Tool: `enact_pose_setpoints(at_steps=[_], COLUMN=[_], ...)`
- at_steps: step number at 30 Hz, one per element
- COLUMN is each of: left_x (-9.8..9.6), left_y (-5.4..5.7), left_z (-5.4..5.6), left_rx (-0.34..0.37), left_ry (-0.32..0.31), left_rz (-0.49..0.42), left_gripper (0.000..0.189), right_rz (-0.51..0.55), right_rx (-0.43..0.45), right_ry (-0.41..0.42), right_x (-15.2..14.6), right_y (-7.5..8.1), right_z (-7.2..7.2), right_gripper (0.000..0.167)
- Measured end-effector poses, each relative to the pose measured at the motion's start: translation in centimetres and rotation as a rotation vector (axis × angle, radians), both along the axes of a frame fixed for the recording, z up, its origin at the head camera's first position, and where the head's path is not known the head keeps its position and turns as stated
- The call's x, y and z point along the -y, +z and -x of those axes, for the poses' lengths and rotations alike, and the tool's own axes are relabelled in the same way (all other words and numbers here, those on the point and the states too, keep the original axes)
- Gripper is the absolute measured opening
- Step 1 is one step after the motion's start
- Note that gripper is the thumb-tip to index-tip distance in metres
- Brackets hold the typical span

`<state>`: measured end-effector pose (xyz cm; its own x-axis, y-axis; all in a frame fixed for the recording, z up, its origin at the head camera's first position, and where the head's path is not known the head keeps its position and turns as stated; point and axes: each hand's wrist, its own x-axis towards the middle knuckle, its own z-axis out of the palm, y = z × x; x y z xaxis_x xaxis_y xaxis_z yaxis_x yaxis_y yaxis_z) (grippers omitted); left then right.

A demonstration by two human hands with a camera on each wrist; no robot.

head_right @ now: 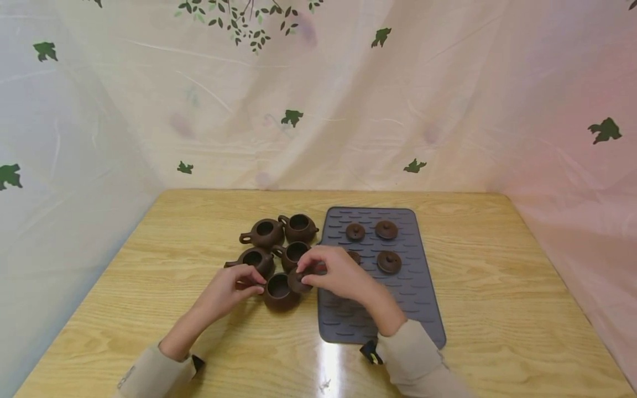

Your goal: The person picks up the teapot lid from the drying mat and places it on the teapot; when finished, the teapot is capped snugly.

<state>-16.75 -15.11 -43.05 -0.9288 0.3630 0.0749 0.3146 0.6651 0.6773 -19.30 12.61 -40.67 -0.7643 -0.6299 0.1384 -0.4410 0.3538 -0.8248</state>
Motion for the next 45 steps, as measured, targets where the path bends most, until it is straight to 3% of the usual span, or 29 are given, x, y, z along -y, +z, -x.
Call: enact_pose_setpoints(at_steps=[20,45], left_x=[0.1,0.0], left_y=[-0.2,-0.2], left_z=[-0.1,0.0], left_rx=[-0.036,-0.039], left_ry=[-0.012,-0.006], left_rz=[0.002,0.008], left_gripper=[0.007,0.008], right_rz=[0.060,0.057], right_rx=[0.002,0.035], right_ry=[0.025,0.005], right_x=[3.6,4.4], right_y=[-1.3,-2.2], right_z=[0.0,0.2], right_gripper=[0.015,0.015])
